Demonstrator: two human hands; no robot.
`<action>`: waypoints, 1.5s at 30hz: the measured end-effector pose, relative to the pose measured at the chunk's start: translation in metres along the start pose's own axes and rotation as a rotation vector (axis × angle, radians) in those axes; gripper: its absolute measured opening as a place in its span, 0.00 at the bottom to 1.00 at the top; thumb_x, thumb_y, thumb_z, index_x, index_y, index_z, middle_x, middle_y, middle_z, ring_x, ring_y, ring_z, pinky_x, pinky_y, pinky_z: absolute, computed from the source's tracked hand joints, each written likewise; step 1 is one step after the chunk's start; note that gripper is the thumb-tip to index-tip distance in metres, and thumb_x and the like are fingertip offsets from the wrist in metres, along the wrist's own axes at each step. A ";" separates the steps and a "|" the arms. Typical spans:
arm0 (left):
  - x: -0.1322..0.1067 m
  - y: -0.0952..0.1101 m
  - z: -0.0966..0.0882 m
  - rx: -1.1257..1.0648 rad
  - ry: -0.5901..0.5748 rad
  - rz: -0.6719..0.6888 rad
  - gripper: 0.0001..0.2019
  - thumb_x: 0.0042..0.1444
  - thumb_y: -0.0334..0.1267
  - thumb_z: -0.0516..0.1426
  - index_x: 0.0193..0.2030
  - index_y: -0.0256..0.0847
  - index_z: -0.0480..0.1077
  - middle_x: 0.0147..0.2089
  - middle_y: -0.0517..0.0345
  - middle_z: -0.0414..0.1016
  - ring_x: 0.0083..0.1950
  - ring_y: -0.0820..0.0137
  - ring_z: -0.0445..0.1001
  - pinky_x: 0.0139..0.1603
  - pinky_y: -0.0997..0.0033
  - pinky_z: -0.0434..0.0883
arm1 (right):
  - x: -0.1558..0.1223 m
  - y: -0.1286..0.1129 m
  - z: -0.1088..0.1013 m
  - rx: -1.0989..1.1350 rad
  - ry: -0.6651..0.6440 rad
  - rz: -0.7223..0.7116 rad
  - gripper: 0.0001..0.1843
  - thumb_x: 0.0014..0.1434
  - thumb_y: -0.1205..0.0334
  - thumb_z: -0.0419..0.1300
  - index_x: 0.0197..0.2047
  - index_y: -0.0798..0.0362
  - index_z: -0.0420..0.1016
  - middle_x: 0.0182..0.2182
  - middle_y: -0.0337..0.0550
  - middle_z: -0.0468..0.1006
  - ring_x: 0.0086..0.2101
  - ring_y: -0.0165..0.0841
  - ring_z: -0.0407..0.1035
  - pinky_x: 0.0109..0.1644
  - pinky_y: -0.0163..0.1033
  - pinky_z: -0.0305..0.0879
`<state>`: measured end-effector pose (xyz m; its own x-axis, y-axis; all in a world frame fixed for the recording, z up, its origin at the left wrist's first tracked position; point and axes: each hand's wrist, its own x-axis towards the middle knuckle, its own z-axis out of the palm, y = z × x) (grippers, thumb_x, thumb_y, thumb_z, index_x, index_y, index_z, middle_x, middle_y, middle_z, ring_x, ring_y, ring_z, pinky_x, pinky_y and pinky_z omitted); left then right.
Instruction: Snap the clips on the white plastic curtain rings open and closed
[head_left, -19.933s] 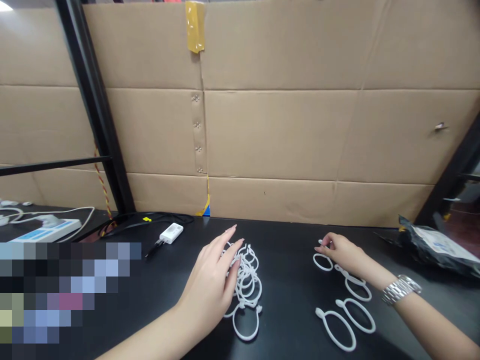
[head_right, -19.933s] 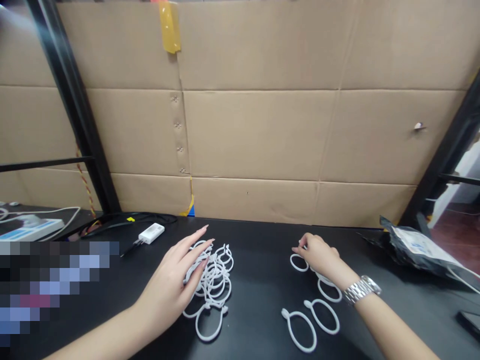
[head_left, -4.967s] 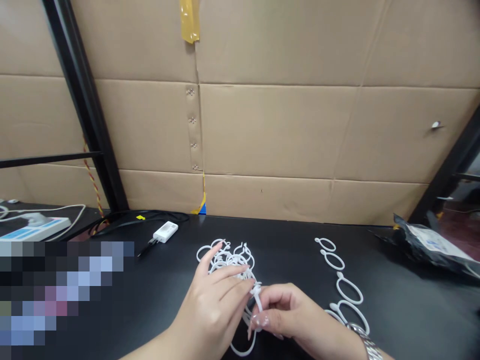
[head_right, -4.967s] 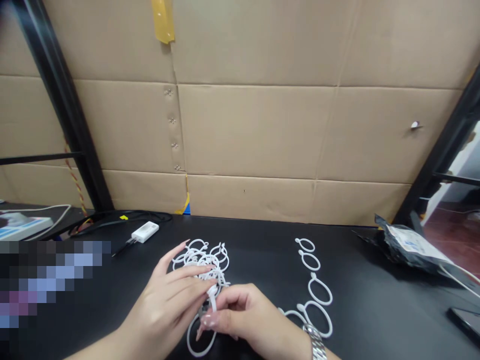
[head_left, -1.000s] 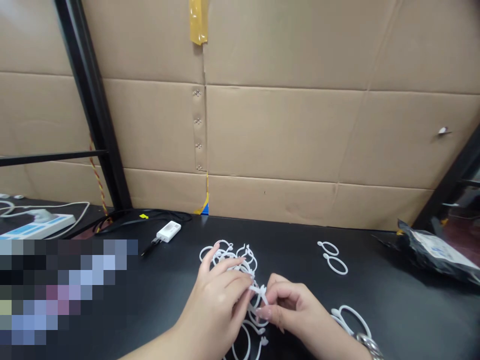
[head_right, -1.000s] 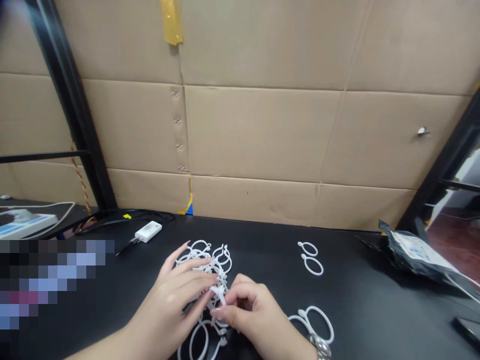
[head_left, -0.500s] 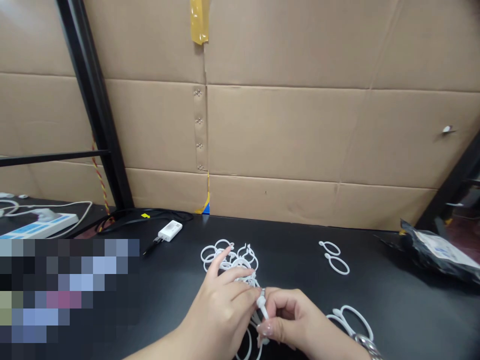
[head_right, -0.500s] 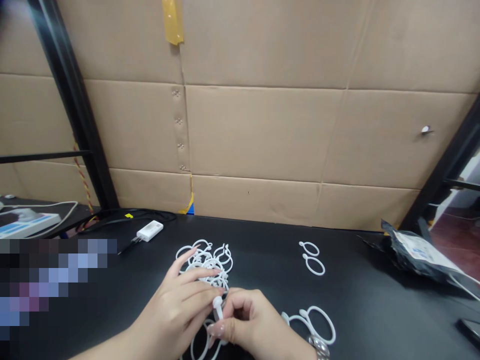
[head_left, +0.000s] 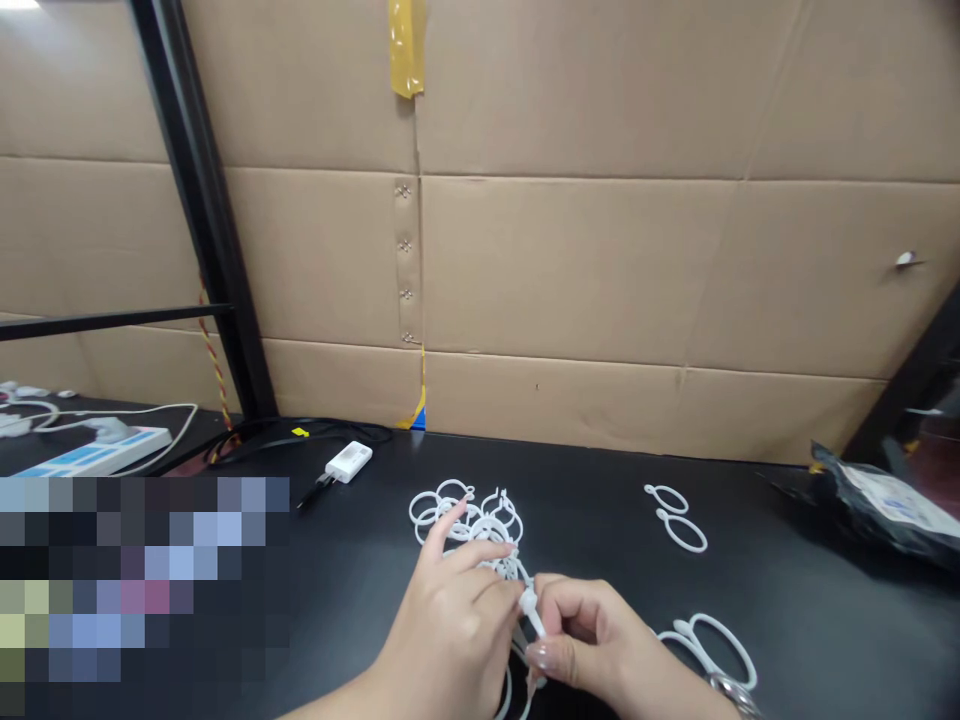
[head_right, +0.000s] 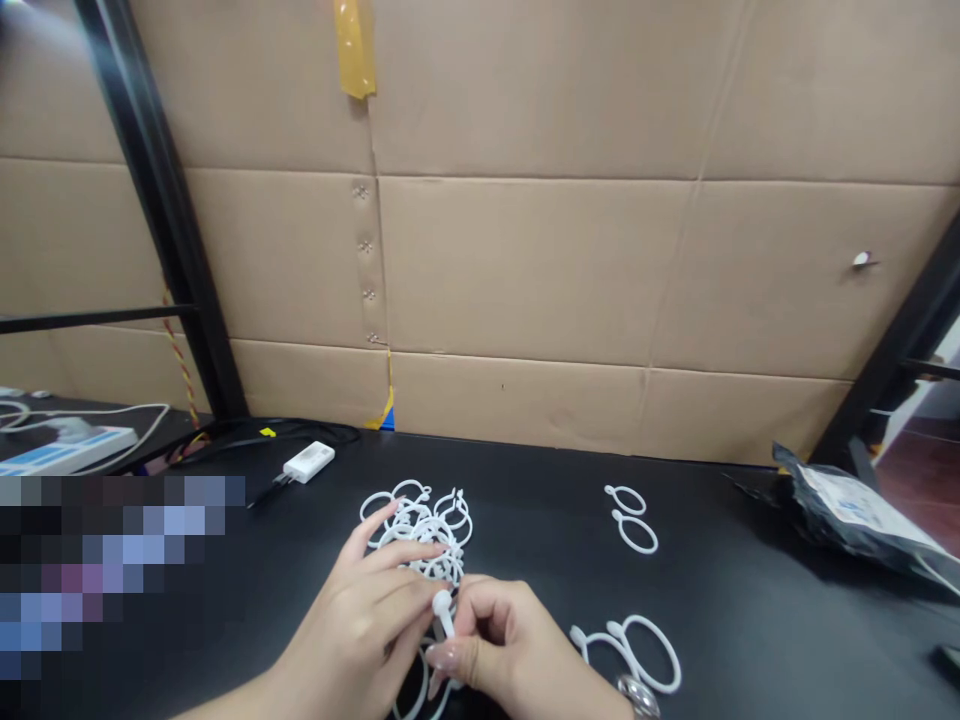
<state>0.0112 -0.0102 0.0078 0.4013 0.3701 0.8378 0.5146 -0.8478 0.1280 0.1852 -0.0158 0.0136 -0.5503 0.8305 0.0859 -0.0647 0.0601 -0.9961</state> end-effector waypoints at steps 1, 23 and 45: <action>0.000 0.000 0.001 0.002 0.007 -0.009 0.11 0.54 0.24 0.51 0.27 0.37 0.71 0.21 0.59 0.75 0.39 0.63 0.78 0.59 0.43 0.55 | 0.000 0.000 0.000 -0.017 0.001 -0.006 0.20 0.48 0.54 0.67 0.20 0.54 0.61 0.25 0.38 0.67 0.27 0.30 0.62 0.33 0.37 0.59; 0.006 -0.013 -0.008 0.035 -0.149 -0.227 0.15 0.59 0.31 0.54 0.52 0.42 0.69 0.49 0.53 0.77 0.55 0.58 0.69 0.58 0.43 0.60 | 0.002 -0.026 -0.077 -1.073 0.411 0.070 0.17 0.60 0.47 0.54 0.33 0.50 0.75 0.31 0.40 0.75 0.31 0.33 0.68 0.36 0.36 0.62; 0.025 -0.028 -0.018 -0.763 -0.042 -0.833 0.11 0.60 0.36 0.53 0.46 0.39 0.73 0.46 0.51 0.79 0.50 0.63 0.76 0.52 0.61 0.71 | -0.024 -0.034 -0.164 -0.802 0.431 0.330 0.15 0.52 0.51 0.59 0.24 0.54 0.72 0.21 0.40 0.70 0.22 0.31 0.59 0.27 0.36 0.54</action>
<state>-0.0071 0.0163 0.0349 0.1823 0.9285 0.3234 0.0428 -0.3361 0.9409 0.3373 0.0533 0.0419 -0.0757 0.9955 -0.0564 0.7136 0.0146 -0.7004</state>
